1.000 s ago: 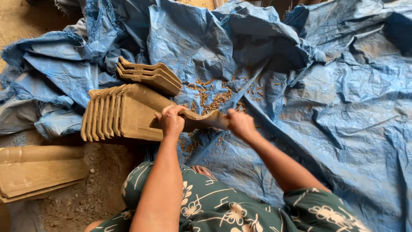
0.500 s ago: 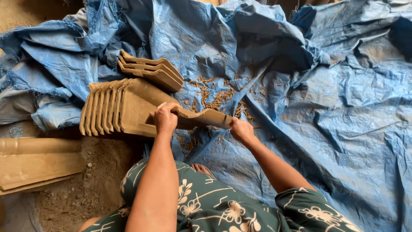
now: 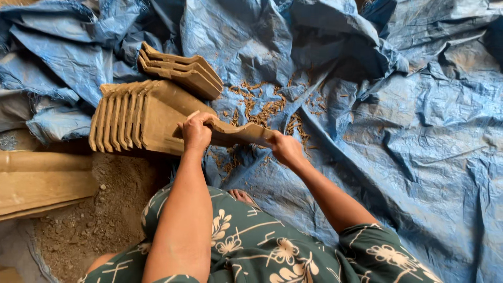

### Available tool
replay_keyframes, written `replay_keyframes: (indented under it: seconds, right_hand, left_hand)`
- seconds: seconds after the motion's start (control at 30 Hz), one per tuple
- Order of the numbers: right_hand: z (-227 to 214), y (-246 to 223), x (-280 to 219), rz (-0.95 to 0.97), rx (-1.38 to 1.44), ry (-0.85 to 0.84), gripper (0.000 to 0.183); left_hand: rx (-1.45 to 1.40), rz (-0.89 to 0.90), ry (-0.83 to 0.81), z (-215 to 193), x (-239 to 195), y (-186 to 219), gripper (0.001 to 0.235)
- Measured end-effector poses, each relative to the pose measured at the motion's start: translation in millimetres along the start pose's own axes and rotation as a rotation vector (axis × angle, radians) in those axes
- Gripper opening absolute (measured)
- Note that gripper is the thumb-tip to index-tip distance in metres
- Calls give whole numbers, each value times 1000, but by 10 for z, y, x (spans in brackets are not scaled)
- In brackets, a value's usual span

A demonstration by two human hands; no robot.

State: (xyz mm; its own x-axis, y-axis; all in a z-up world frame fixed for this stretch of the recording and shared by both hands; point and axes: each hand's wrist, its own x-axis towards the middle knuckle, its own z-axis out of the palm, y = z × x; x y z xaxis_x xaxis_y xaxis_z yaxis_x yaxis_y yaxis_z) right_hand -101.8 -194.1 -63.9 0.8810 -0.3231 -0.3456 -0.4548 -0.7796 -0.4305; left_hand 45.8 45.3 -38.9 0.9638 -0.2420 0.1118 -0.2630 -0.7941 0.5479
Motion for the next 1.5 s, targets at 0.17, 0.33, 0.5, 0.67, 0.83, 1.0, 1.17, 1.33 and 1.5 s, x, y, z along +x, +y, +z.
replay_keyframes:
  seconds: [0.17,0.33,0.5,0.67,0.83,1.0,1.17,1.33,1.5]
  right_hand:
    - [337,433,325,39,-141,-25,23]
    - [514,698,400,81,-124,-49,27]
    - [936,1274,750,108,-320,-90,23]
    - [-438,-123,-146,-194,-132,-65,25]
    - [-17,349,93,-167,-120,-64,35]
    - [-357,-198,-246,-613,366,133,55]
    - [-30,-153,-236,-784,238,399,25]
    - [395,-34,-516,-811,232,395,17]
    - [49,-154,-1011,-834,233,367,14]
  left_hand:
    - [-28,-5,-5,-115,-54,98,51]
    - [-37,55,-25,-129,-15,117,52]
    - [-28,119,4,-55,88,65,52]
    - [-35,215,39,-42,10,129,53]
    - [-65,226,-39,65,-95,188,58]
    - [-196,-45,17,-2,-215,554,80]
    - [-1374,-1152,245,-813,-525,1630,102]
    - [-955,-1172,272,480,-106,397,64]
    - [-807,-903,72,503,-241,627,59]
